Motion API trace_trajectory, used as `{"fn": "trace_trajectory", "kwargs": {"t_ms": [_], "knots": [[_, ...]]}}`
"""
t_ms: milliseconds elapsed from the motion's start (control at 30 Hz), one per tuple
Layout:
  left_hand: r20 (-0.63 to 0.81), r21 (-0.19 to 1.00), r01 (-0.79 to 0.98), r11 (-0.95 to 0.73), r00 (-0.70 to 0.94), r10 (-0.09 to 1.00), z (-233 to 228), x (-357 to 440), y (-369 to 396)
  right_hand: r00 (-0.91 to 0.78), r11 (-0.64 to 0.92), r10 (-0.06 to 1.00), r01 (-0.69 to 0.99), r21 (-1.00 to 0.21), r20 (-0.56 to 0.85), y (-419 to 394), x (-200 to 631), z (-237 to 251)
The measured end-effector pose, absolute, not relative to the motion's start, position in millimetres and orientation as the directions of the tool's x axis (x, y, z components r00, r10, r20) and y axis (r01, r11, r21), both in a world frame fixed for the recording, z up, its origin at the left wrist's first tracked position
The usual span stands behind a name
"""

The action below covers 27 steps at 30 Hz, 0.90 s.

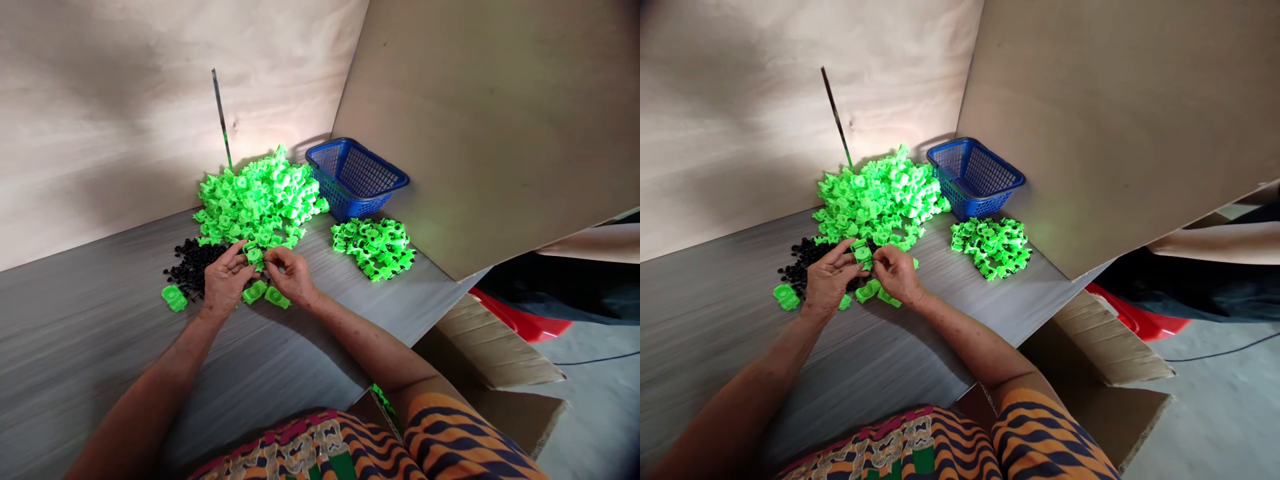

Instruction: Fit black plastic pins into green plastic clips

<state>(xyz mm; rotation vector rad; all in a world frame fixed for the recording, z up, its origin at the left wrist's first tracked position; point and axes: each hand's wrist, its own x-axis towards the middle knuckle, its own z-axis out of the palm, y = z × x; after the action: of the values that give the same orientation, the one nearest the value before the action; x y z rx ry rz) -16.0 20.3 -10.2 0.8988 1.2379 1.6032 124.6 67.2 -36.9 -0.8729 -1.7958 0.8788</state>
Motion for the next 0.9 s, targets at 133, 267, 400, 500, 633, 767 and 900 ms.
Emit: {"fn": "trace_trajectory", "kwargs": {"t_ms": [133, 267, 400, 500, 633, 767, 900], "knots": [[0.03, 0.971, -0.211, -0.112, -0.355, 0.934, -12.0, -14.8, 20.8, -0.314, 0.493, 0.845, 0.141, -0.858, 0.434, 68.5, 122.9, -42.9], [0.014, 0.974, -0.207, -0.095, -0.362, 0.932, -17.3, -14.7, 23.1, -0.301, 0.499, 0.835, 0.063, -0.864, 0.461, 73.0, 120.1, -51.3], [0.003, 0.981, -0.175, -0.078, -0.394, 0.919, -23.2, -13.9, 27.8, -0.336, 0.49, 0.823, 0.009, -0.872, 0.459, 80.6, 117.3, -62.0], [0.006, 0.979, -0.182, -0.089, -0.41, 0.912, -24.1, -14.9, 31.6, -0.377, 0.503, 0.799, -0.011, -0.864, 0.469, 89.1, 117.8, -63.7], [0.032, 0.974, -0.188, -0.128, -0.446, 0.895, -20.3, -24.1, 34.9, -0.416, 0.554, 0.768, 0.051, -0.831, 0.487, 106.7, 137.3, -40.5], [0.055, 0.967, -0.195, -0.166, -0.474, 0.879, -17.2, -36.4, 36.6, -0.165, 0.567, 0.823, 0.162, -0.808, 0.544, 109.7, 193.9, -1.7], [0.047, 0.978, -0.16, -0.135, -0.459, 0.887, -15.2, -37.7, 35.7, -0.226, 0.481, 0.874, 0.53, -0.699, 0.429, 54.2, 267.8, 8.1]]}}
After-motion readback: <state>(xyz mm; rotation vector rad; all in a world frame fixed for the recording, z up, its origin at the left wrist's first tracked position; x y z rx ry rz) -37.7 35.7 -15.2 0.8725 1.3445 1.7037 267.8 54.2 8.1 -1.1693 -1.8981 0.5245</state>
